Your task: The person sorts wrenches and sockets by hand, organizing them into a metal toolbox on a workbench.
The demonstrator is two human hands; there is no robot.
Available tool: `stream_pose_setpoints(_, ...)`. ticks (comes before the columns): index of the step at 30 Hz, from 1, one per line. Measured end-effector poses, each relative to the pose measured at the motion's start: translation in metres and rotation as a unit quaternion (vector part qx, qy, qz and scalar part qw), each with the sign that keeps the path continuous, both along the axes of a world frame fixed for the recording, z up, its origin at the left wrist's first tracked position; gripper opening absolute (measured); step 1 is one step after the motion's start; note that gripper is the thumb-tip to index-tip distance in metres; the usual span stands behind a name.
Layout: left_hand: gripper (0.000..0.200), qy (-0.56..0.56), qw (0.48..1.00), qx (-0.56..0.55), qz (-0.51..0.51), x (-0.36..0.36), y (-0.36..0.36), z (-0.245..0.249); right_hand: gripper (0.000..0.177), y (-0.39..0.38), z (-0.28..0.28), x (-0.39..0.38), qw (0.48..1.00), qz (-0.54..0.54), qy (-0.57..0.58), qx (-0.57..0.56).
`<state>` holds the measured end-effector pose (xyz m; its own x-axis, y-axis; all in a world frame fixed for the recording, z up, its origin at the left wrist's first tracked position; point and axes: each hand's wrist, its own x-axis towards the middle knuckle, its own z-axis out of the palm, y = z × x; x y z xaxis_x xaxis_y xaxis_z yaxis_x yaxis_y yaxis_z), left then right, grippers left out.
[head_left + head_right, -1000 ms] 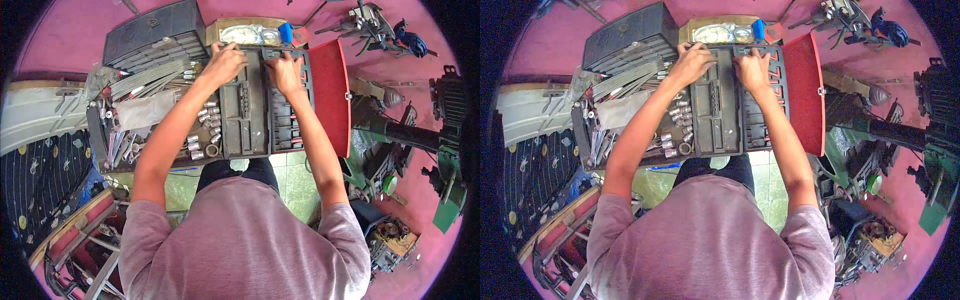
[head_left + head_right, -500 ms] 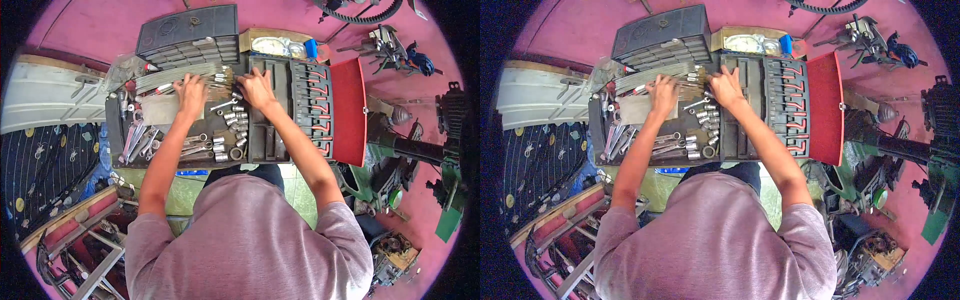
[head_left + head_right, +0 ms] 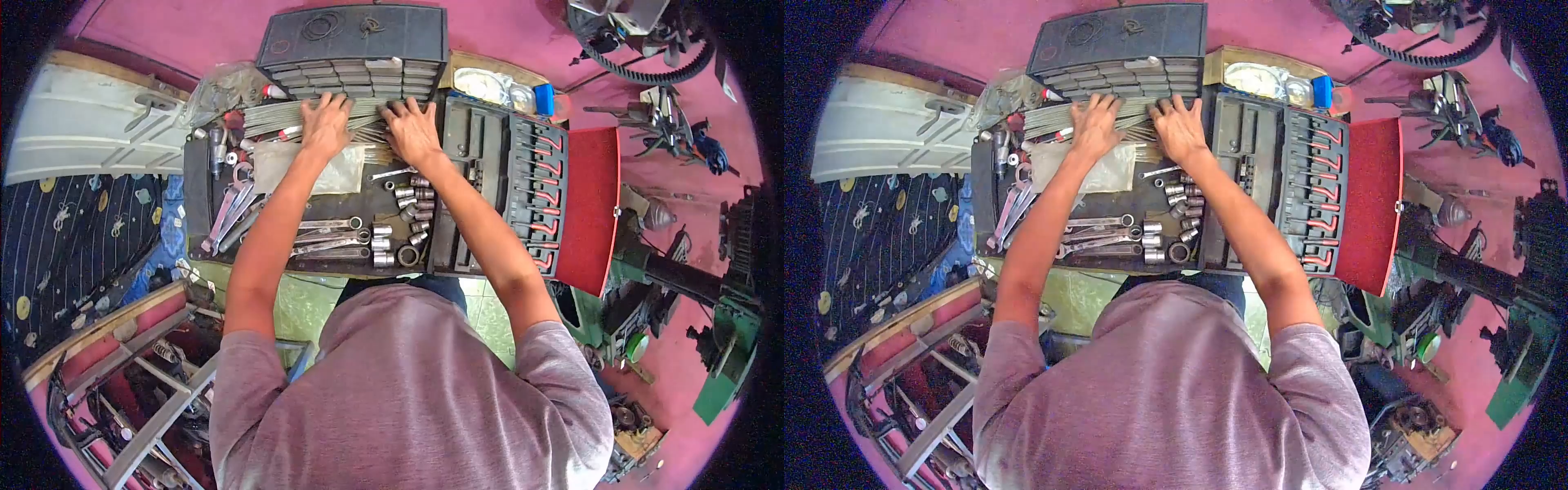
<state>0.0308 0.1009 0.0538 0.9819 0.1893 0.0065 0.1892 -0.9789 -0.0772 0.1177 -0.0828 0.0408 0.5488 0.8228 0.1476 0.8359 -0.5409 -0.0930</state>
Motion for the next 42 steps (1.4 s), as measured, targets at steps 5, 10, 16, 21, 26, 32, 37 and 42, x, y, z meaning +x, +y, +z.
stream_pose_setpoints(5,0.038,-0.023,1.000,-0.009,-0.015,0.003,0.020,0.005,0.068,-0.003,-0.002,-0.001,0.996,-0.011,-0.016,0.087)
stream_pose_setpoints(10,0.020,-0.071,0.997,-0.018,-0.029,-0.005,0.040,0.007,0.073,-0.008,0.002,-0.008,0.993,-0.032,-0.027,0.115)
stream_pose_setpoints(16,0.015,-0.207,0.978,0.013,-0.013,-0.012,0.034,-0.009,0.025,-0.006,-0.003,-0.019,0.996,0.020,-0.009,0.082)
stream_pose_setpoints(21,0.013,-0.086,0.992,-0.070,0.068,-0.024,0.005,-0.004,0.021,0.003,-0.003,-0.026,0.991,0.022,-0.053,0.120)
stream_pose_setpoints(26,0.012,-0.127,0.990,-0.053,0.039,-0.035,-0.007,-0.024,0.017,0.012,-0.003,-0.034,0.985,0.080,-0.060,0.144)
stream_pose_setpoints(32,0.014,-0.079,0.996,-0.019,0.047,-0.035,-0.011,-0.026,0.015,0.020,-0.016,-0.038,0.989,0.097,-0.047,0.096)
stream_pose_setpoints(37,0.012,-0.147,0.987,-0.041,0.055,-0.033,-0.009,-0.042,0.018,0.037,-0.030,-0.036,0.989,0.082,-0.066,0.100)
stream_pose_setpoints(42,0.013,-0.180,0.978,-0.071,0.076,-0.031,-0.011,-0.046,0.020,0.045,-0.026,-0.031,0.993,0.070,-0.063,0.066)
